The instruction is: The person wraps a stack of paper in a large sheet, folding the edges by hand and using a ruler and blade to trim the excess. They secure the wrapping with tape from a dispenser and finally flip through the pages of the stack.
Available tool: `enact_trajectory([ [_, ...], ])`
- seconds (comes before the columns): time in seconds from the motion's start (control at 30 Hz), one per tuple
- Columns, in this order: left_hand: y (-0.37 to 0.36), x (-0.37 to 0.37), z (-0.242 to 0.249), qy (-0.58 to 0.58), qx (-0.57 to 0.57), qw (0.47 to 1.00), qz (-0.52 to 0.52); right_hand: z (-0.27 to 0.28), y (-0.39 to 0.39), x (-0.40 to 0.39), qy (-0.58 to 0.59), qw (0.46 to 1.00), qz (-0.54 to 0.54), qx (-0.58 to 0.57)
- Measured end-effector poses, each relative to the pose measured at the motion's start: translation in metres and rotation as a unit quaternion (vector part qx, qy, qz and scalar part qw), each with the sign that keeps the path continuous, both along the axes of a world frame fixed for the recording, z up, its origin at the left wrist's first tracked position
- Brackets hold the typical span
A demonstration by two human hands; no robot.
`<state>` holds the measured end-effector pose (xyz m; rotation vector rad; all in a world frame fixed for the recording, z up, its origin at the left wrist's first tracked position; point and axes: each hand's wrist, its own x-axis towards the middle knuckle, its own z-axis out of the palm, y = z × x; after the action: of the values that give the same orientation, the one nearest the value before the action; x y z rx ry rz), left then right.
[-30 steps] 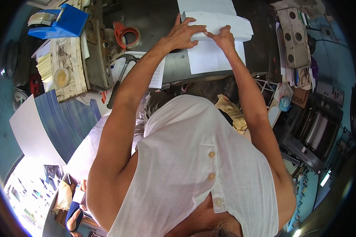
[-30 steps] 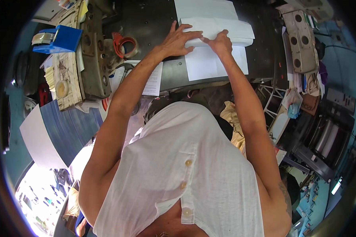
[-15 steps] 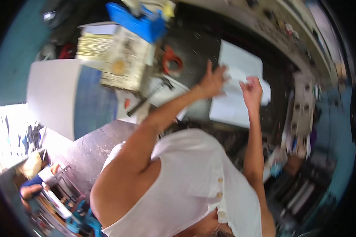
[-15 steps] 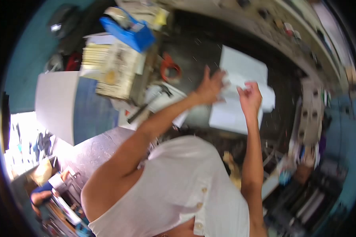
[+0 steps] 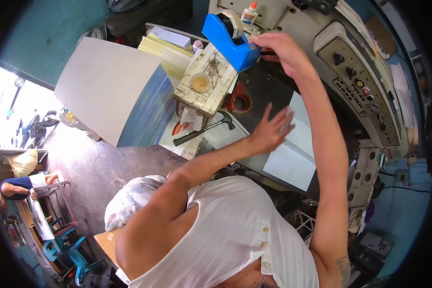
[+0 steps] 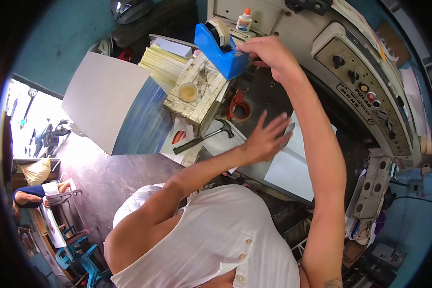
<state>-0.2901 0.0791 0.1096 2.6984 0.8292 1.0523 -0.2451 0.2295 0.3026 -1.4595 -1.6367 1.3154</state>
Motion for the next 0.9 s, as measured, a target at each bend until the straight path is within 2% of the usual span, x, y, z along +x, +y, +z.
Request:
enact_trajectory([
  [0.07, 0.023, -0.014, 0.030, -0.060, 0.000, 0.996, 0.059, 0.001, 0.011, -0.006, -0.019, 0.999, 0.018, -0.028],
  [0.13, 0.044, -0.028, 0.055, -0.118, -0.025, 0.988, 0.099, 0.005, 0.009, -0.014, -0.011, 1.000, -0.010, -0.024],
  [0.23, 0.071, -0.039, 0.077, -0.235, -0.054, 0.961, 0.134, 0.011, 0.009, -0.015, -0.003, 1.000, -0.008, -0.007],
  [0.3, 0.078, -0.046, 0.088, -0.249, -0.113, 0.952, 0.141, 0.018, 0.004, -0.012, 0.034, 0.999, 0.011, 0.012],
  [0.33, 0.080, -0.048, 0.090, -0.255, -0.142, 0.946, 0.143, 0.022, -0.002, -0.012, 0.013, 1.000, -0.002, 0.024],
  [0.4, 0.081, -0.048, 0.089, -0.234, -0.113, 0.953, 0.154, 0.032, -0.020, -0.012, -0.027, 0.998, -0.030, 0.048],
  [0.57, 0.081, -0.050, 0.084, -0.202, -0.129, 0.958, 0.157, 0.016, -0.040, -0.001, 0.007, 0.999, -0.033, 0.014],
  [0.67, 0.091, -0.043, 0.061, -0.191, -0.066, 0.963, 0.177, -0.018, -0.033, 0.001, 0.003, 0.999, -0.037, 0.021],
  [0.7, 0.096, -0.041, 0.046, -0.166, 0.005, 0.965, 0.201, -0.038, -0.024, 0.000, 0.008, 0.997, -0.061, 0.054],
  [0.73, 0.101, -0.037, 0.034, -0.158, 0.044, 0.965, 0.206, -0.050, -0.019, 0.000, -0.153, 0.979, -0.065, 0.121],
  [0.77, 0.103, -0.042, 0.029, -0.174, 0.058, 0.965, 0.187, -0.053, -0.017, -0.005, -0.232, 0.964, -0.081, 0.103],
  [0.8, 0.104, -0.044, 0.030, -0.203, 0.058, 0.966, 0.151, -0.043, -0.025, -0.012, -0.262, 0.956, -0.103, 0.083],
  [0.83, 0.103, -0.046, 0.036, -0.248, 0.046, 0.962, 0.102, -0.048, -0.029, -0.010, -0.267, 0.950, -0.113, 0.121],
  [0.9, 0.102, -0.048, 0.047, -0.287, 0.002, 0.957, 0.040, -0.042, -0.052, 0.003, -0.199, 0.959, -0.102, 0.172],
])
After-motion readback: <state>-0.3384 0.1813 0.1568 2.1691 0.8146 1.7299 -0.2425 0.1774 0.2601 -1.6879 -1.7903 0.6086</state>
